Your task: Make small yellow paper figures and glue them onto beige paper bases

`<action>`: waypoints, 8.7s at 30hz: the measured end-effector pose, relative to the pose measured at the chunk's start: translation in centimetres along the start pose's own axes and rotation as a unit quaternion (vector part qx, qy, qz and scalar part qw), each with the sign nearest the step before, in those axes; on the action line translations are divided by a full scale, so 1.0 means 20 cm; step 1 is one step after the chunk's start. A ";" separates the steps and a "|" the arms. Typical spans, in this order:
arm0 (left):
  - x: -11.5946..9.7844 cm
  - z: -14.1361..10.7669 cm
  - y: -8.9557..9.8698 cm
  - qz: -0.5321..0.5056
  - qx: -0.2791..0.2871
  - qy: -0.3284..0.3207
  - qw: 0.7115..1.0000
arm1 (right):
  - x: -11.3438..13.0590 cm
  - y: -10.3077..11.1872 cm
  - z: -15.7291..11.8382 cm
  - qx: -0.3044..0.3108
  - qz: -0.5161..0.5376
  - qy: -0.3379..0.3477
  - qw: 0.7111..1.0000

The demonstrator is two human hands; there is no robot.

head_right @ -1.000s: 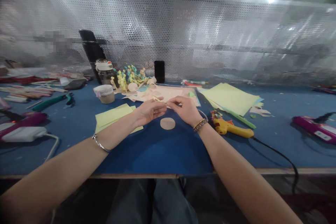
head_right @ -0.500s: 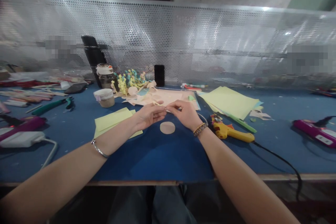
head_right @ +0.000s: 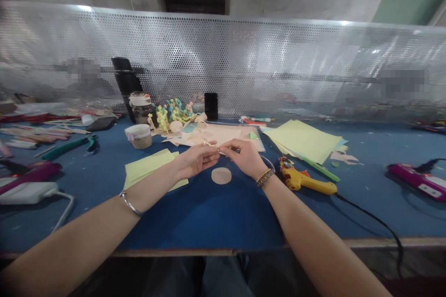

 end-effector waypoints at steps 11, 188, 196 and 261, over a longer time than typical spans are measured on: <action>0.00 0.00 0.00 0.002 0.006 -0.003 1.000 | 0.00 0.00 0.00 -0.007 0.007 -0.004 1.000; -0.13 0.00 0.05 -0.100 -0.050 -0.107 0.988 | -0.03 0.15 -0.08 0.012 0.119 -0.140 0.983; -0.13 -0.01 0.03 -0.093 -0.032 -0.102 0.990 | -0.04 0.13 -0.08 0.025 0.126 -0.151 0.980; -0.13 -0.02 0.03 -0.065 -0.023 -0.123 0.990 | -0.04 0.15 -0.09 0.005 0.119 -0.187 0.975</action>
Point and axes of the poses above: each hand's wrist, its own z-axis towards the middle knuckle, its own y-axis out of the back of the hand, x = y × z, the point moved 5 cm from there along z, towards the middle knuckle, and after that the axes turned 3 degrees about -z, right-handed, at the moved point
